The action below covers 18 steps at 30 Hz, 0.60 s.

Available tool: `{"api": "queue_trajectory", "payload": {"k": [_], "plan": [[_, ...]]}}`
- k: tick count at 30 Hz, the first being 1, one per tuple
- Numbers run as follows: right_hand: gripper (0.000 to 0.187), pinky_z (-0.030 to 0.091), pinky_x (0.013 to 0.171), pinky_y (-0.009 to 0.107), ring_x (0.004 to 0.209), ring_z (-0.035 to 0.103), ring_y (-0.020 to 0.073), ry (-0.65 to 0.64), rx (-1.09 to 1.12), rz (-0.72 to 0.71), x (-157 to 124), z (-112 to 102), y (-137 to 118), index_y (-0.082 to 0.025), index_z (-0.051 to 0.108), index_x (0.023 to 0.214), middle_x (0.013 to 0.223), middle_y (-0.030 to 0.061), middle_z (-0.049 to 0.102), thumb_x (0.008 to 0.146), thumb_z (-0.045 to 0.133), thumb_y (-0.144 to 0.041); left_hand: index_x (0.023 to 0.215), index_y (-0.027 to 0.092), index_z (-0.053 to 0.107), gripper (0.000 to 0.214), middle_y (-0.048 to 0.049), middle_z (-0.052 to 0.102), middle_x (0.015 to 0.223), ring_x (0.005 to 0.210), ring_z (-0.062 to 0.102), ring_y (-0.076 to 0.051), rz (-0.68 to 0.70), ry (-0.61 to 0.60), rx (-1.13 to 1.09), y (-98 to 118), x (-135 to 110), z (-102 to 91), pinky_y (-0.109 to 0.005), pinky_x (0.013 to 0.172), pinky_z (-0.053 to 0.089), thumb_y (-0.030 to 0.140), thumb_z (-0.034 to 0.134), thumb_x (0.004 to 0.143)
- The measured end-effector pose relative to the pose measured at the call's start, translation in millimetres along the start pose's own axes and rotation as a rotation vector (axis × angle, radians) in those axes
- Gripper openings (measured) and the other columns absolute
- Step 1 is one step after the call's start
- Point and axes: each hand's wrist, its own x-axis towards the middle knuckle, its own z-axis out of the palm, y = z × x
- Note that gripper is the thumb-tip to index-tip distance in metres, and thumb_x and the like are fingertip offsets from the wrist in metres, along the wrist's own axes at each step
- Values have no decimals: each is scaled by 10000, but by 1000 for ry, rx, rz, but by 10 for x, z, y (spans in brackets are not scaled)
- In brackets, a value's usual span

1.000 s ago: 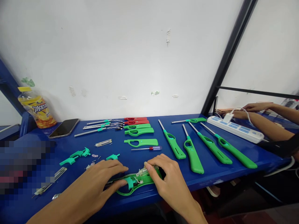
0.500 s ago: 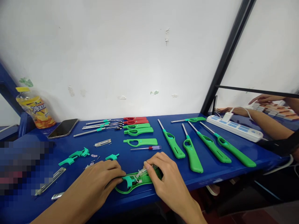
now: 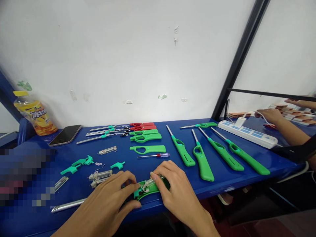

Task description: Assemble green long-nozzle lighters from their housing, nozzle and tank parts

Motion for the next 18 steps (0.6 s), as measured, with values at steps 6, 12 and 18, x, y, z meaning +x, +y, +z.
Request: {"api": "queue_trajectory", "payload": {"k": [6,12,18], "plan": [[261,459,867,392,958,620,230,-75,-82,-51,-10,-10,-29,-249,643,965,1021,31,660,1154,462,-256,1167,205,741,182,-94,683,1245,1136,698,-320,-58,-15,-90,-61,-15,-2,-513,973,596,134,725,1001],[262,464,861,389,960,618,227,-100,-97,-42,-10,-25,-40,-246,664,968,1016,30,641,1146,472,-249,1200,245,726,209,-64,673,1249,1140,689,-301,-36,-45,-137,-124,2,-61,-501,987,579,149,727,1014],[260,456,866,390,952,616,220,-105,-89,-32,-24,-32,-35,-244,666,958,1001,21,635,1143,483,-247,1241,238,724,241,-69,665,1283,1143,691,-316,-13,-98,-60,-89,31,-72,-517,983,576,136,710,1024]]}}
